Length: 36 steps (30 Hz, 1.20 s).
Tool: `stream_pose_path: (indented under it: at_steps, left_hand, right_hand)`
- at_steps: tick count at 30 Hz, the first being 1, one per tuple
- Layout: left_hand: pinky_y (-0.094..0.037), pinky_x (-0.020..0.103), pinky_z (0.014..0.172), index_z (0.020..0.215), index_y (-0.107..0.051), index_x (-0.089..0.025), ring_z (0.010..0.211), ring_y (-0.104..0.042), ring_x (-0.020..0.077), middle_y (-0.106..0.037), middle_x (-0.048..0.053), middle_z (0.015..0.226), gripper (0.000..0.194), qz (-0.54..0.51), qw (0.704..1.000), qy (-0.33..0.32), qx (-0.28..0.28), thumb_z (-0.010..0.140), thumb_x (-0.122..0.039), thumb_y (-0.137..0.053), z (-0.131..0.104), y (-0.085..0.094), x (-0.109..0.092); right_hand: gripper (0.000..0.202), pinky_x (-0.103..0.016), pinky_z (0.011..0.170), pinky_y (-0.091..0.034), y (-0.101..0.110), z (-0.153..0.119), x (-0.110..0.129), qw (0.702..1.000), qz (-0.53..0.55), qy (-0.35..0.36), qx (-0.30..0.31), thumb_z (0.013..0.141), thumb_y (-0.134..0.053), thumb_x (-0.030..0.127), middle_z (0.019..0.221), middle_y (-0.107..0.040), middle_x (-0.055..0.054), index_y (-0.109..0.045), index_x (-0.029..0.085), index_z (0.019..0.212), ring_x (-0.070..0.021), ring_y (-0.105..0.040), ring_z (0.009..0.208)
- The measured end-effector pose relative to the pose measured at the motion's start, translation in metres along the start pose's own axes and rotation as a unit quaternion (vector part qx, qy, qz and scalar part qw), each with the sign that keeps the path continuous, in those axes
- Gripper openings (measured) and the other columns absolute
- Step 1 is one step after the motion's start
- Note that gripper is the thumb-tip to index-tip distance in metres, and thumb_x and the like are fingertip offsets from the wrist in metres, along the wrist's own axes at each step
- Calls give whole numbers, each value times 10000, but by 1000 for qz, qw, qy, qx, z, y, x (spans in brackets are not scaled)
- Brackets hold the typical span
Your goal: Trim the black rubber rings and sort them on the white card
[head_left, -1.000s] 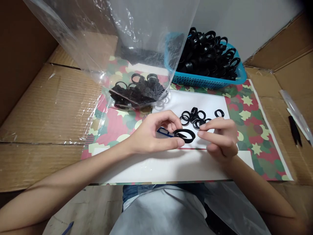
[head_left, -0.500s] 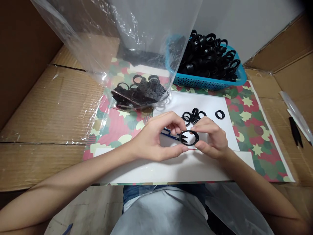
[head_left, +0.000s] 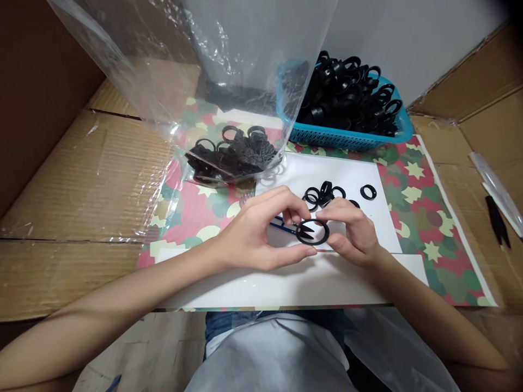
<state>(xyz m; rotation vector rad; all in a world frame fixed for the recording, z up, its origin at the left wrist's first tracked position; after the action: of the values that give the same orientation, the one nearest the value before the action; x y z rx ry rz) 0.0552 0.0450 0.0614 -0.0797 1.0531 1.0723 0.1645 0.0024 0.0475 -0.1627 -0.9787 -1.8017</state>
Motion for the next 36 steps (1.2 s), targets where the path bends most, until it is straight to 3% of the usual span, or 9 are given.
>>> stream_pose_path:
  at_steps: [14,21,36]
  left_hand:
    - [-437,197,574,838,-526,-146,642,-509,85,-536,-8,721,399,-16,1000,16,-13,640,-364,-795,-1,1,3]
    - [-445,202,604,867,-527,-143,658,-507,87,-540,0,742,332,-29,999,23,-11,676,-291,-754,-2,-1,4]
    - [-447,242,641,888,-537,-142,702,-502,114,-558,23,788,341,12,1000,9,7,691,-328,-744,-1,-3,2]
  right_hand:
    - [197,-319,567,-443,-2,1,1,1000,-15,1,19,856,-496,244,722,-594,-26,-500,213,1051,-164,-557,630]
    - [166,-315,554,-439,-1,1,0,1000,-10,-5,11,854,-493,253,680,-585,-18,-527,209,1010,-158,-552,605]
    - [224,-319,552,-438,-1,2,7,999,-29,17,17,857,-482,214,698,-594,-26,-509,202,1078,-171,-562,622]
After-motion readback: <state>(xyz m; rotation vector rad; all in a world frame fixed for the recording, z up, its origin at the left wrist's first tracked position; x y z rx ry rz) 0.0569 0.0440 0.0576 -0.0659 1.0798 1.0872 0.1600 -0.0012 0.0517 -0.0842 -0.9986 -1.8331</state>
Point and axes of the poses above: each hand's wrist, its own z-axis towards the middle knuckle, its own y-axis out of the back of the hand, x = y × z, the point moved 9 cm from there along z, towards the middle knuckle
